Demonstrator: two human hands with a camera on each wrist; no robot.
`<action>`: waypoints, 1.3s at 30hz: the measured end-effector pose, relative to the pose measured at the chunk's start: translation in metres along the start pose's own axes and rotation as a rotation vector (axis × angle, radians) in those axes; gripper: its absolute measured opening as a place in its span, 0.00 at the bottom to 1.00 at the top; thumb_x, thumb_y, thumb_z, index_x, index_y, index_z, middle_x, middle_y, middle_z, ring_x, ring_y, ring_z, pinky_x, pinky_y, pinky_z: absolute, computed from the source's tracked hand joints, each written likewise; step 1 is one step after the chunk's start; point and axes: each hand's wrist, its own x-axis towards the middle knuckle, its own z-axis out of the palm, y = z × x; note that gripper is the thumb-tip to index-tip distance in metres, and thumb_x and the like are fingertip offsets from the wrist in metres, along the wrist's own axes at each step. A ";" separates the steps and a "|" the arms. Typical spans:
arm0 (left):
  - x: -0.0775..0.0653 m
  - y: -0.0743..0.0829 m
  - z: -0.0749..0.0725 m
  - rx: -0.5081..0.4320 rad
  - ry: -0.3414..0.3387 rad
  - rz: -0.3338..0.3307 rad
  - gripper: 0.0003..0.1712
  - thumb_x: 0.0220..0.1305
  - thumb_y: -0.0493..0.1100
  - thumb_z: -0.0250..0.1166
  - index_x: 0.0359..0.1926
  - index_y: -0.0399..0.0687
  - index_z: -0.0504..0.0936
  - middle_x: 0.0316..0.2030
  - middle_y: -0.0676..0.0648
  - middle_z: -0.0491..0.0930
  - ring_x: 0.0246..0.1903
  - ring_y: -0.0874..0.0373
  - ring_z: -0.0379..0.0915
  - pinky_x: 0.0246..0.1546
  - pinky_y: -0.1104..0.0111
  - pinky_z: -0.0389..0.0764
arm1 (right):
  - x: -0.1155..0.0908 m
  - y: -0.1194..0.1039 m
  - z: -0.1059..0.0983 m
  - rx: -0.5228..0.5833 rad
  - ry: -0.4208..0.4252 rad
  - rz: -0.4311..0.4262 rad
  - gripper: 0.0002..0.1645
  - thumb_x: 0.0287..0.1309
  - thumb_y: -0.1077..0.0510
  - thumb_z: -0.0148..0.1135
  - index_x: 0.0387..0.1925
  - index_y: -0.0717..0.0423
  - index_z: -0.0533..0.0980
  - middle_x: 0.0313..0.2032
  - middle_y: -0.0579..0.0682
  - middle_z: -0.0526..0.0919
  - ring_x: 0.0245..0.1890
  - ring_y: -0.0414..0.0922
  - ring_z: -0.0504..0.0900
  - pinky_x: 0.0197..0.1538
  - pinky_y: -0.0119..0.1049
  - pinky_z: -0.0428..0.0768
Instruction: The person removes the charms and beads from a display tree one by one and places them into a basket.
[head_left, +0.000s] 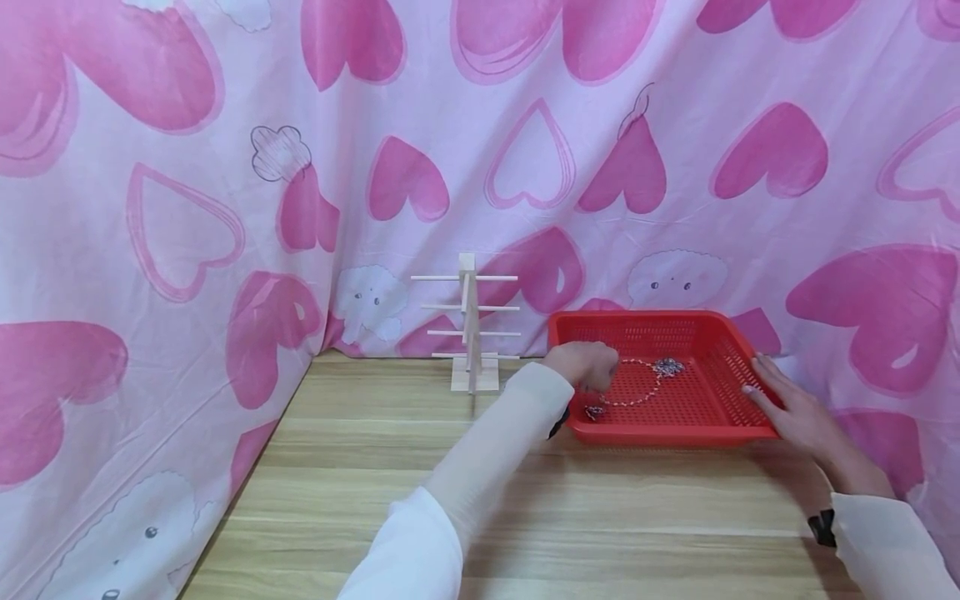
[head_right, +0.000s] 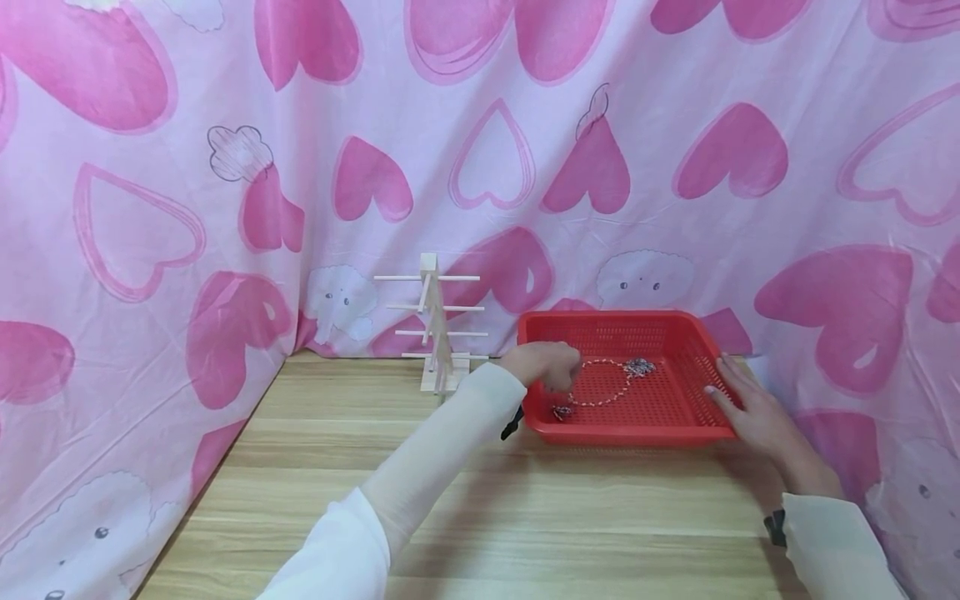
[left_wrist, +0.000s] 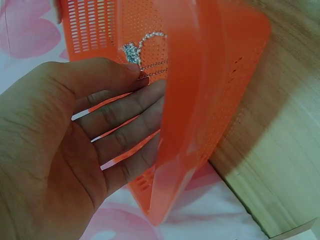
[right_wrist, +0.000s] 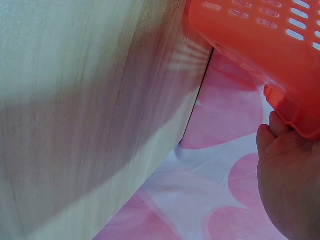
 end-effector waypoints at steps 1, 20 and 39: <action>0.001 -0.001 0.001 0.000 0.003 0.000 0.10 0.66 0.43 0.75 0.47 0.59 0.86 0.46 0.52 0.90 0.38 0.60 0.83 0.34 0.73 0.86 | 0.000 0.000 0.000 -0.007 -0.001 -0.003 0.44 0.82 0.43 0.50 0.85 0.54 0.45 0.85 0.64 0.39 0.78 0.82 0.44 0.62 0.91 0.54; 0.003 -0.013 0.018 0.016 0.058 0.024 0.11 0.70 0.42 0.73 0.52 0.57 0.87 0.46 0.51 0.90 0.35 0.61 0.81 0.36 0.74 0.84 | 0.004 -0.002 0.000 -0.082 -0.041 -0.004 0.46 0.82 0.42 0.49 0.85 0.56 0.42 0.85 0.64 0.37 0.78 0.82 0.45 0.59 0.90 0.59; 0.005 -0.029 0.009 0.079 0.211 0.179 0.02 0.74 0.44 0.67 0.40 0.56 0.84 0.32 0.55 0.82 0.31 0.64 0.75 0.30 0.76 0.79 | 0.006 0.002 0.000 -0.085 -0.018 -0.026 0.46 0.82 0.42 0.50 0.85 0.56 0.45 0.85 0.65 0.40 0.76 0.83 0.49 0.59 0.90 0.61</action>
